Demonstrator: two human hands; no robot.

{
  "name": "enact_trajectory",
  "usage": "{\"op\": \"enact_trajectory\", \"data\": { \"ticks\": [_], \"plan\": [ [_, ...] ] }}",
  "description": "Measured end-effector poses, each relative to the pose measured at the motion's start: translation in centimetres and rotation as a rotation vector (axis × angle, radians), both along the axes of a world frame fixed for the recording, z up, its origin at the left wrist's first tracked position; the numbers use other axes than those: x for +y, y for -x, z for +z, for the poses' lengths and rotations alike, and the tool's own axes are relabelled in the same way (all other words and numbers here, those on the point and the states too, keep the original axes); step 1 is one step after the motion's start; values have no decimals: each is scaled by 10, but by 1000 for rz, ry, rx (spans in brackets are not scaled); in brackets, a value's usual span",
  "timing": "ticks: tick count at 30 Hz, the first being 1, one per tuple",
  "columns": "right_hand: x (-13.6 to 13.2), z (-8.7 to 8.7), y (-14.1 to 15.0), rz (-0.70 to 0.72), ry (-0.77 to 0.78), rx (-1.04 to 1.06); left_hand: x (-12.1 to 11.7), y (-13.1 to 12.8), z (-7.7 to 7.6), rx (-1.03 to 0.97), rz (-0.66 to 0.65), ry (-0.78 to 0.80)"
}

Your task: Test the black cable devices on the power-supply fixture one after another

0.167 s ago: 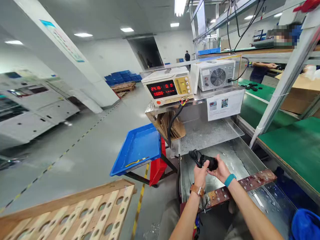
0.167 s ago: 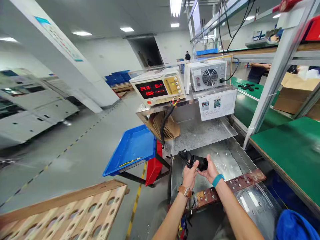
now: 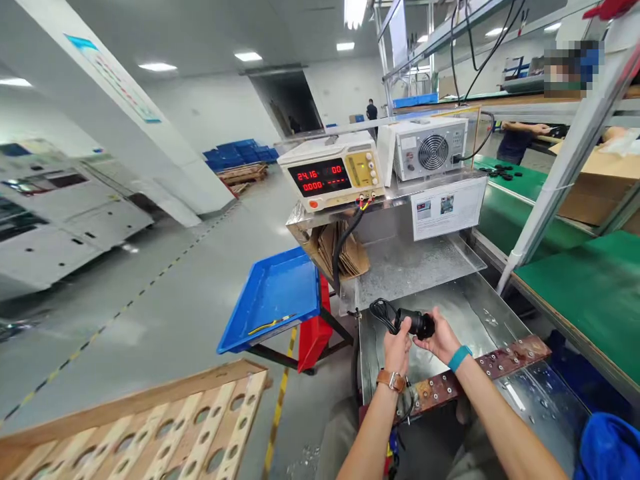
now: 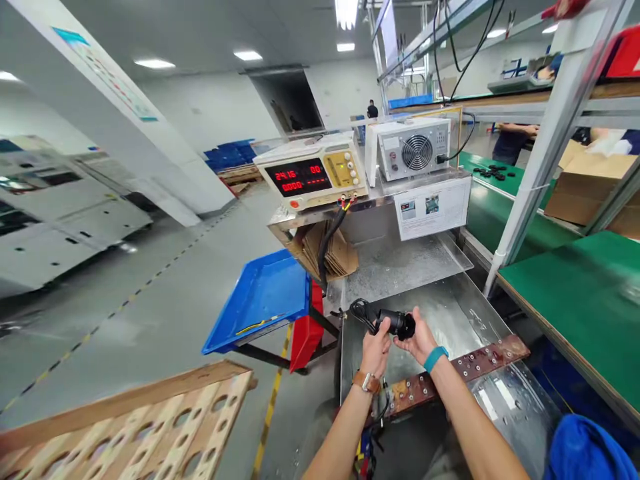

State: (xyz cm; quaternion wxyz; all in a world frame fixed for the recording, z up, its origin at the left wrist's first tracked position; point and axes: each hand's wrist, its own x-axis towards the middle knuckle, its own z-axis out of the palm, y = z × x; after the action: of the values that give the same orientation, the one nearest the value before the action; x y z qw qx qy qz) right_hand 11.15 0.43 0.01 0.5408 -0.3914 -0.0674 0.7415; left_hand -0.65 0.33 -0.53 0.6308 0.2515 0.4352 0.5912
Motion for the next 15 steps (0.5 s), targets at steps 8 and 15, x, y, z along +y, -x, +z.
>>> {"op": "enact_trajectory", "data": {
  "ticks": [8,15],
  "plan": [
    [-1,-2,-8,-13,-63,-237,4,6,3,-204,62,140],
    [-14,-11,-26,222,-208,-1478,3,15,16,-142,77,117]
  ]
}}
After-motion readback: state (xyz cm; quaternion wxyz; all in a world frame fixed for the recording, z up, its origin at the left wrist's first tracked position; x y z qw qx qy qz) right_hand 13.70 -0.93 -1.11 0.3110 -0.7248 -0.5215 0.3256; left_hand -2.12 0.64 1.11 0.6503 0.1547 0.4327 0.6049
